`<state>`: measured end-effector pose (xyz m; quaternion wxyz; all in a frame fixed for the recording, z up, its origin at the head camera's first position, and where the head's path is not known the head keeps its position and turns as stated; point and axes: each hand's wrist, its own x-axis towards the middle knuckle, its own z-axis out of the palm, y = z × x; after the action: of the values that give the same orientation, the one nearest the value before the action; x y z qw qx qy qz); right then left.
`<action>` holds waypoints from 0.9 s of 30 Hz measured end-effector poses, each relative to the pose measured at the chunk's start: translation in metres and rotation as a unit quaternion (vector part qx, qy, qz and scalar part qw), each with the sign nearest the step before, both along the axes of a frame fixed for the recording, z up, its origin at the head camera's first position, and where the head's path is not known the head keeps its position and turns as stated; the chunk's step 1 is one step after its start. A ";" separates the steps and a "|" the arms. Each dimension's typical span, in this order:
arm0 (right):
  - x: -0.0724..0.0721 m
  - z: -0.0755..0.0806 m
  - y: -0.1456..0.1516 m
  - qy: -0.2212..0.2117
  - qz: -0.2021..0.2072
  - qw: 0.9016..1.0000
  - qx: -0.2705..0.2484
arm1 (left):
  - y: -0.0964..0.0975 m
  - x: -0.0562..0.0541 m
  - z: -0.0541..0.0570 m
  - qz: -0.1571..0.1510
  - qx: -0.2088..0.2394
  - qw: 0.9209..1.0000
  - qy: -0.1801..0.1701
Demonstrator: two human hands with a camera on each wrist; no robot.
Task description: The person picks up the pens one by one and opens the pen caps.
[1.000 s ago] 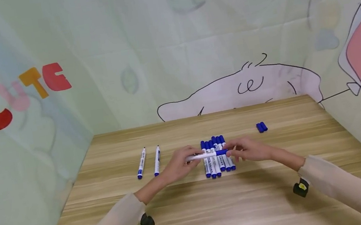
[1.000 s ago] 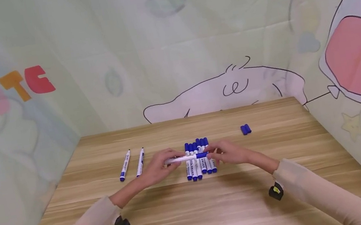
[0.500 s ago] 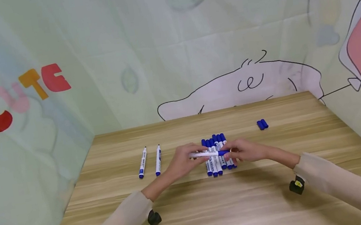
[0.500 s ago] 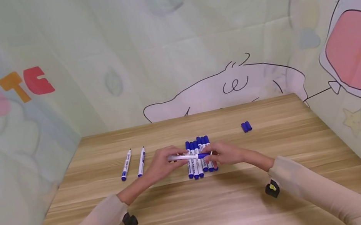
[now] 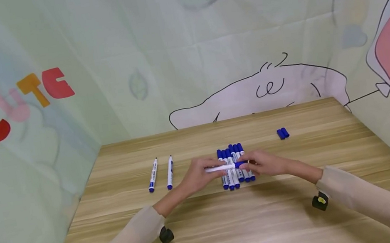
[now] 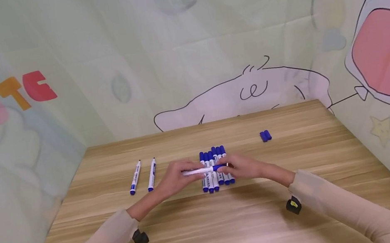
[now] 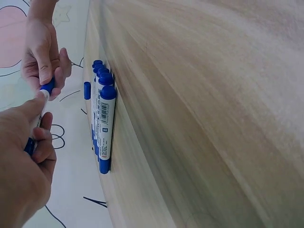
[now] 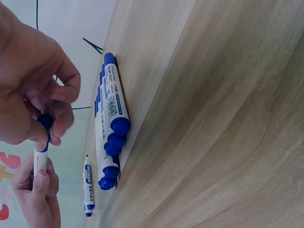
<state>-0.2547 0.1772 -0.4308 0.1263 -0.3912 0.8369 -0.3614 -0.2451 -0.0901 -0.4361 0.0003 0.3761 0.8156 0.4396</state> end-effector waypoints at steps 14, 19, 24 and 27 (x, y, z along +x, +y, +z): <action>0.009 0.001 -0.005 0.157 -0.046 0.986 0.036 | -0.001 0.002 0.002 -0.016 -0.004 1.000 -0.008; 0.010 -0.003 -0.003 0.202 -0.051 0.977 0.050 | 0.000 0.000 0.003 -0.021 -0.010 0.999 -0.026; 0.009 -0.007 0.002 0.283 -0.070 0.954 0.065 | -0.004 -0.002 0.000 0.002 -0.001 0.997 -0.083; 0.009 -0.007 0.006 0.300 -0.077 0.949 0.066 | -0.007 -0.001 -0.001 0.018 0.003 0.994 -0.109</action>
<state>-0.2457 0.1829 -0.4381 -0.1329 -0.4069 0.8856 -0.1803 -0.2460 -0.0971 -0.4367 0.0809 0.3113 0.8160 0.4802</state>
